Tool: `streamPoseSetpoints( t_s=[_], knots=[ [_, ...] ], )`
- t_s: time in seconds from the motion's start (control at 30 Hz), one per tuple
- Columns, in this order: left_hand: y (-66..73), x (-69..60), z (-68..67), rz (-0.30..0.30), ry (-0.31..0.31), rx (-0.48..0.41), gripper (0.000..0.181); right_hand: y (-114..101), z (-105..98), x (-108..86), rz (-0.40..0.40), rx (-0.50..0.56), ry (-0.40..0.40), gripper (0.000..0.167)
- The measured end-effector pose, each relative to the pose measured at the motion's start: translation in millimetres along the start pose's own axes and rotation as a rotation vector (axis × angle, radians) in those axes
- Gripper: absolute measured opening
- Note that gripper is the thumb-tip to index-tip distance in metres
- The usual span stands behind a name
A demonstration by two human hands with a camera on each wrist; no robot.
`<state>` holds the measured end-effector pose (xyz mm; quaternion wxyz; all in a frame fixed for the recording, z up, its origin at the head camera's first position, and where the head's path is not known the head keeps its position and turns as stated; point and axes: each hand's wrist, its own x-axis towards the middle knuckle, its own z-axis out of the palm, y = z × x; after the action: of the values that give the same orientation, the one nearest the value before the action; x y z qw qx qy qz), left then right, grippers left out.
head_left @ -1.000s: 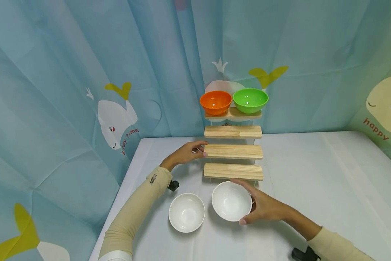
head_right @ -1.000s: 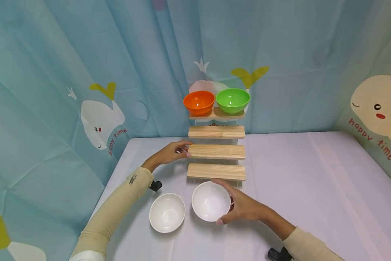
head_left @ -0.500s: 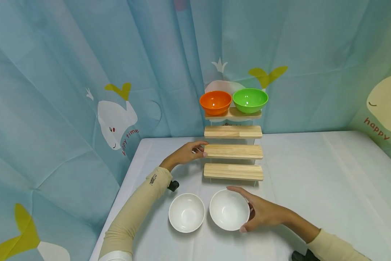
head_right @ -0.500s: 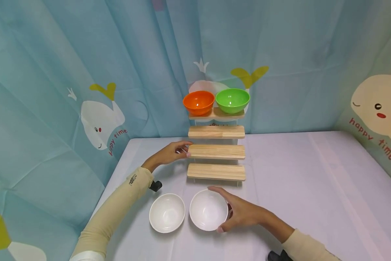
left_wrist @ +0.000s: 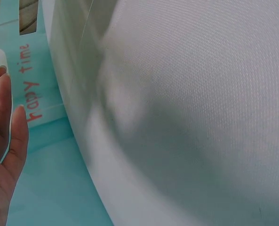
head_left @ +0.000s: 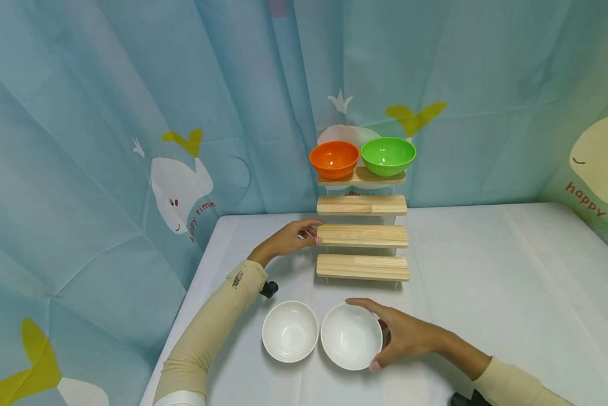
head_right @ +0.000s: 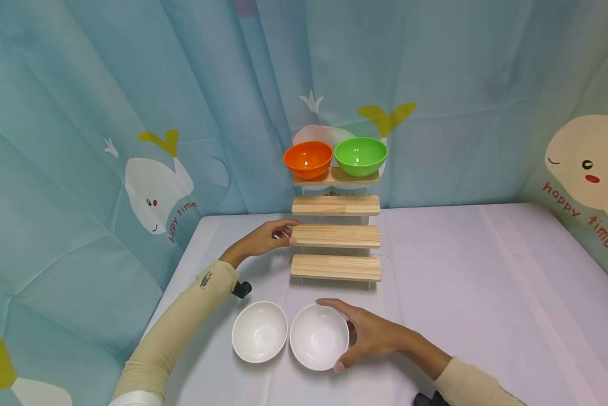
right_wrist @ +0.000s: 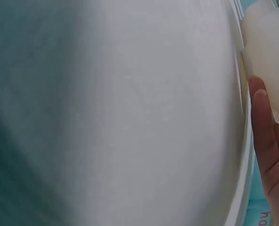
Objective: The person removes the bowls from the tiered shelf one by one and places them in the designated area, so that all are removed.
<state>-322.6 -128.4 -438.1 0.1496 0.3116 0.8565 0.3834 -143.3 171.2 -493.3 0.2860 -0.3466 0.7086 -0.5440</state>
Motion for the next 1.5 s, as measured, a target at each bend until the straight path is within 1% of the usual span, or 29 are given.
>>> streamPoseSetpoints(
  t_s=[0.23,0.33,0.53,0.67,0.87,1.1,1.23,1.33,1.5],
  knots=[
    [-0.3,0.0,0.6,-0.004,-0.004,-0.003,0.052,-4.1,-4.2,-2.4,0.038,0.009,-0.058,0.11],
    [-0.5,0.2,0.2,-0.004,-0.001,-0.001,0.051,-5.6,-6.5,-2.3,0.035,0.001,-0.072,0.109],
    [-1.3,0.9,0.4,-0.011,-0.003,-0.011,0.052,-5.0,-8.4,-2.0,0.023,-0.013,-0.071,0.108],
    [-1.2,1.1,0.5,-0.011,-0.003,-0.017,0.052,-4.5,-10.1,-2.4,0.022,-0.012,-0.092,0.107],
    [0.1,0.1,-0.2,-0.01,-0.001,-0.013,0.053,-3.2,-11.8,-1.5,0.008,0.003,-0.113,0.106],
    [1.0,0.0,-0.9,-0.002,0.001,-0.028,0.052,-2.4,-11.7,-1.5,0.018,0.072,-0.126,0.105],
    [1.0,-0.3,-0.4,-0.003,-0.001,-0.027,0.053,-1.7,-12.1,-2.1,0.017,0.087,-0.128,0.107],
    [0.8,-0.8,0.1,-0.004,-0.002,-0.023,0.053,-1.2,-13.6,-3.7,0.015,0.062,-0.116,0.108],
    [-0.1,-1.5,0.8,-0.007,-0.003,-0.027,0.053,-1.4,-20.1,-9.9,-0.017,-0.035,-0.055,0.107]
  ],
)
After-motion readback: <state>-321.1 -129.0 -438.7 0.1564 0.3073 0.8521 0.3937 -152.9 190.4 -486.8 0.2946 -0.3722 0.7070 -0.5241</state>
